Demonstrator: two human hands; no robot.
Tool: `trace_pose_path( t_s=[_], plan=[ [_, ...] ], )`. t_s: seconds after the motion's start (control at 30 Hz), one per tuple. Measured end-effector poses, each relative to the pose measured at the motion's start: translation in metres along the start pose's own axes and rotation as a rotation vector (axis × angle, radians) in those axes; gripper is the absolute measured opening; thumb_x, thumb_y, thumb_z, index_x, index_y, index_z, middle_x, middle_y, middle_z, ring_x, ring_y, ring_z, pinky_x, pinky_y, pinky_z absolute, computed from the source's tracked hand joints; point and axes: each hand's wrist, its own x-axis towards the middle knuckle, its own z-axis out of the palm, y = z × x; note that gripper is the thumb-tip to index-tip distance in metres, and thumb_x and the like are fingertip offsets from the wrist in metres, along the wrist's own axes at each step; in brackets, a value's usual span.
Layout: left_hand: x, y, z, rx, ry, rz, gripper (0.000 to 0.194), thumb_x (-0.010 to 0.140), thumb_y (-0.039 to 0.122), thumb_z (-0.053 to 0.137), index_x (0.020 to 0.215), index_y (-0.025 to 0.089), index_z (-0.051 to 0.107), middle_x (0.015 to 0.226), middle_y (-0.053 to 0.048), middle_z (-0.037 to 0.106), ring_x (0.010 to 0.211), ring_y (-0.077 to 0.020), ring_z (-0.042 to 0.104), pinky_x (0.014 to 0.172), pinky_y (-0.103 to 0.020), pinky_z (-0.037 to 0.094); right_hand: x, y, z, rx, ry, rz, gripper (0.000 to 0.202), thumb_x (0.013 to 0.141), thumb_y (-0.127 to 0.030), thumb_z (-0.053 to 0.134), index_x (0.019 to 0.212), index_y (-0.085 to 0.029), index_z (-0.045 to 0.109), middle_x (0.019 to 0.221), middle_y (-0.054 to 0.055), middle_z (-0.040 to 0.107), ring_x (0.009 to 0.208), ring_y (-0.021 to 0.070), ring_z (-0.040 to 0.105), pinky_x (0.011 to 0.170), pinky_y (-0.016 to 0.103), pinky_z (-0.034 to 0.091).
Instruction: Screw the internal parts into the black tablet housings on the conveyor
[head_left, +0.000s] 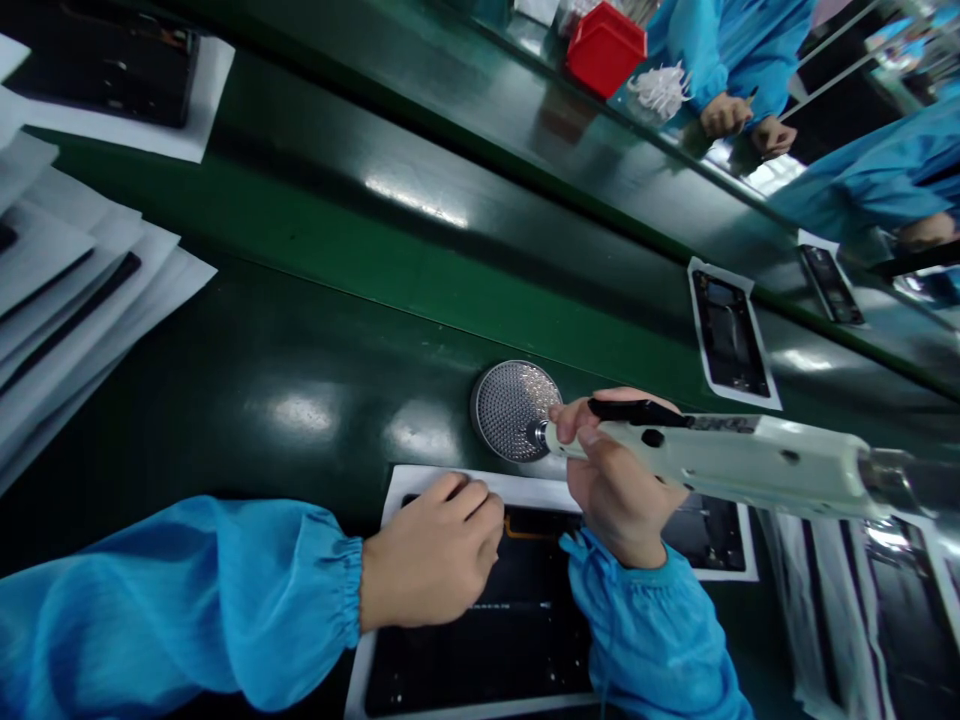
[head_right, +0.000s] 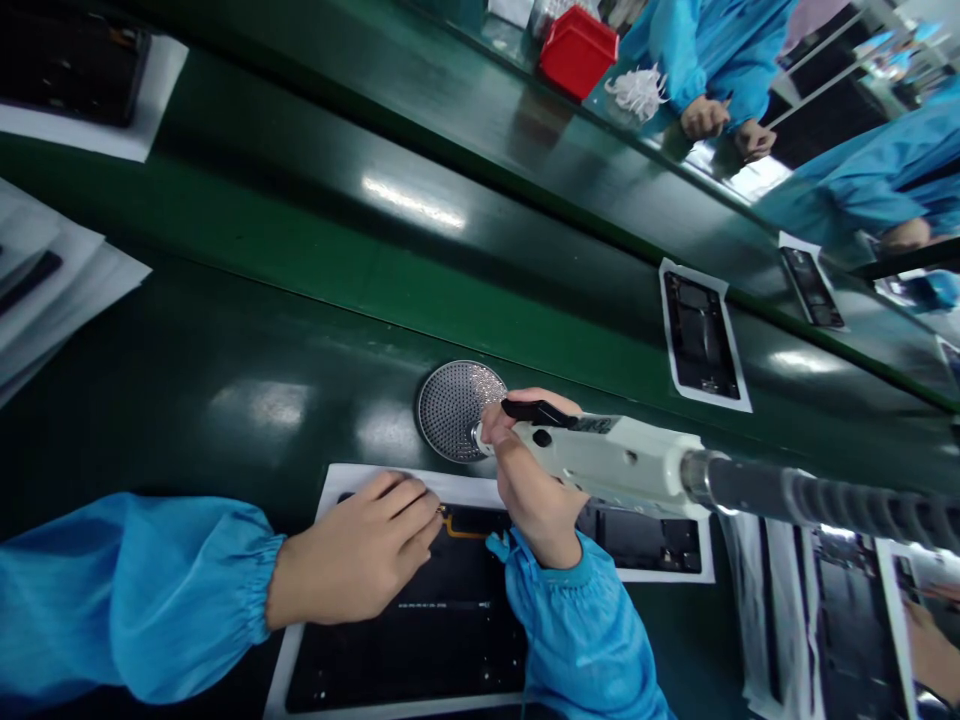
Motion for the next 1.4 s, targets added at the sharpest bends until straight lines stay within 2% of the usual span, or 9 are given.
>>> trace_pose_path(
  t_s=[0.2, 0.73, 0.93, 1.03, 1.2, 1.3, 1.4],
  plan=[
    [0.0, 0.0, 0.0, 0.002, 0.013, -0.013, 0.026, 0.098, 0.018, 0.048, 0.102, 0.004, 0.07, 0.101, -0.014, 0.065, 0.09, -0.0266, 0.059, 0.077, -0.042, 0.048, 0.001, 0.001, 0.0, 0.015, 0.001, 0.013, 0.023, 0.071, -0.006, 0.065, 0.088, -0.021, 0.066, 0.06, -0.005, 0.061, 0.057, 0.0127, 0.058, 0.068, 0.035, 0.051],
    [-0.001, 0.0, 0.002, 0.036, -0.001, -0.001, 0.024, 0.097, 0.018, 0.049, 0.1, 0.005, 0.069, 0.103, -0.015, 0.064, 0.092, -0.0278, 0.057, 0.077, -0.043, 0.043, 0.001, 0.005, 0.0, 0.013, 0.041, 0.012, 0.019, 0.07, -0.01, 0.065, 0.087, -0.02, 0.064, 0.057, -0.005, 0.06, 0.055, 0.0129, 0.056, 0.07, 0.036, 0.051],
    [-0.003, 0.001, 0.004, 0.02, -0.03, -0.028, 0.025, 0.093, 0.022, 0.054, 0.107, 0.005, 0.067, 0.106, -0.015, 0.062, 0.094, -0.0269, 0.055, 0.081, -0.042, 0.042, 0.0, 0.009, -0.001, 0.01, 0.043, 0.028, 0.017, 0.071, -0.012, 0.068, 0.086, -0.02, 0.065, 0.058, -0.005, 0.06, 0.056, 0.0136, 0.057, 0.072, 0.038, 0.052],
    [-0.003, 0.002, 0.002, 0.014, -0.041, -0.061, 0.029, 0.094, 0.026, 0.053, 0.112, 0.006, 0.066, 0.112, -0.015, 0.061, 0.101, -0.0285, 0.054, 0.088, -0.044, 0.04, 0.002, 0.0, -0.002, 0.009, 0.044, 0.007, 0.022, 0.07, -0.012, 0.069, 0.09, -0.021, 0.067, 0.06, -0.005, 0.06, 0.056, 0.0135, 0.057, 0.073, 0.038, 0.052],
    [-0.004, 0.001, -0.002, 0.004, -0.054, -0.104, 0.037, 0.097, 0.036, 0.05, 0.114, 0.006, 0.065, 0.118, -0.017, 0.059, 0.111, -0.0332, 0.051, 0.092, -0.048, 0.039, -0.012, -0.035, -0.009, 0.005, 0.031, -0.033, 0.026, 0.072, -0.017, 0.07, 0.097, -0.024, 0.071, 0.064, -0.004, 0.059, 0.057, 0.014, 0.054, 0.07, 0.039, 0.052],
    [-0.004, 0.0, -0.002, -0.009, -0.049, -0.086, 0.037, 0.097, 0.034, 0.05, 0.114, 0.005, 0.066, 0.114, -0.017, 0.06, 0.11, -0.0346, 0.052, 0.09, -0.049, 0.039, -0.032, -0.049, -0.01, -0.021, -0.064, 0.019, 0.028, 0.073, -0.014, 0.068, 0.098, -0.026, 0.072, 0.067, -0.002, 0.059, 0.057, 0.0144, 0.054, 0.066, 0.04, 0.051],
    [-0.005, -0.001, 0.0, -0.021, -0.014, -0.075, 0.035, 0.096, 0.03, 0.051, 0.111, 0.003, 0.067, 0.11, -0.018, 0.061, 0.11, -0.0356, 0.052, 0.09, -0.049, 0.04, -0.051, -0.047, -0.009, -0.057, -0.169, 0.093, 0.033, 0.075, -0.012, 0.068, 0.103, -0.029, 0.07, 0.067, -0.003, 0.058, 0.057, 0.0148, 0.055, 0.065, 0.041, 0.053]
  ],
)
